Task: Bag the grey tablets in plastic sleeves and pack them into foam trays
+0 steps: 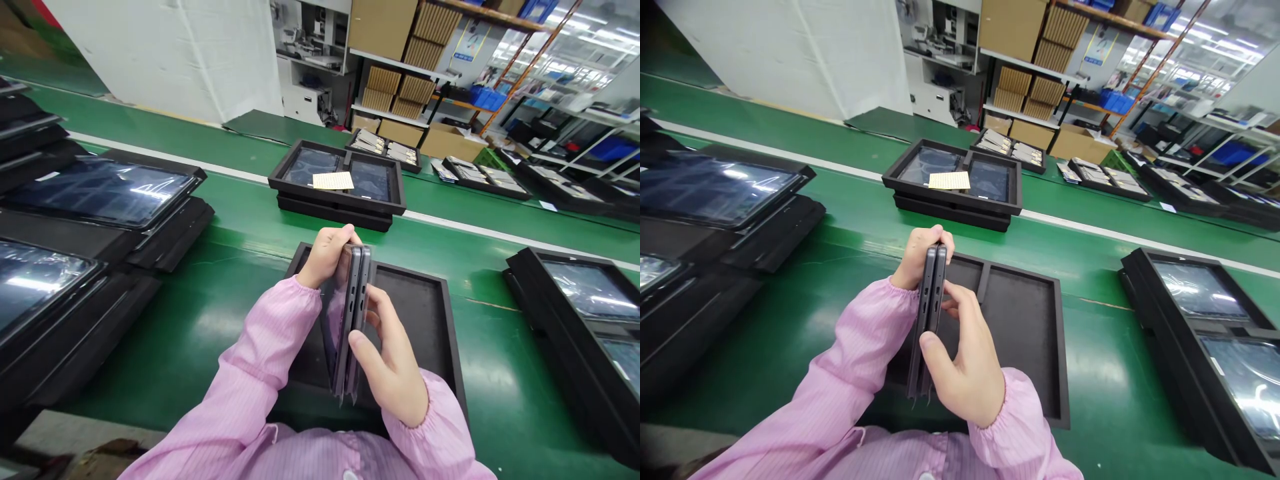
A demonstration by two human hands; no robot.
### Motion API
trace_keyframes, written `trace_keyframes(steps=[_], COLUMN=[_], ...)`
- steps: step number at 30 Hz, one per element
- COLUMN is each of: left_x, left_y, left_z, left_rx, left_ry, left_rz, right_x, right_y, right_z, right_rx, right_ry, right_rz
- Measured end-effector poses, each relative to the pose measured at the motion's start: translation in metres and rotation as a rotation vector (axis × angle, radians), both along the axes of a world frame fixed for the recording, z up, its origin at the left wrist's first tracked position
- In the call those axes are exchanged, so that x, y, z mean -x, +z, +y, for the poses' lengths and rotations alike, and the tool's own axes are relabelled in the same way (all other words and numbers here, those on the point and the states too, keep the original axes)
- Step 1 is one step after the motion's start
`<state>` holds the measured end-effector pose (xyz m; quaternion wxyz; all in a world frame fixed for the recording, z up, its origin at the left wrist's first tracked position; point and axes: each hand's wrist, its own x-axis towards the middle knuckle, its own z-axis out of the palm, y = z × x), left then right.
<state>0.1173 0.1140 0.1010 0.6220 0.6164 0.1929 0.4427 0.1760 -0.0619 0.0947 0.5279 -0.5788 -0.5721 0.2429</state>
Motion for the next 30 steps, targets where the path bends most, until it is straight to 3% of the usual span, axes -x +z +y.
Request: trace_keyframes(steps=[21,25,30], left_x=[0.006,0.007,0.007], left_y=[0.002,0.004,0.002], left_z=[-0.002,-0.005,-0.003], left_rx=[0.002,-0.012,0.003], left_ry=[-0.028,-0.016,0.007], left_rz=[-0.006,0.033,0.071], right_x=[0.006,0.007,0.004], right_y=[0.002,-0.011,-0.044], right_z=[0.001,-0.001,0.011], right_rx=[-0.037,-0.072,-0.123], right_ry=[-0.012,-0.043,-0.078], right_rz=[-0.108,-0.122,-0.086])
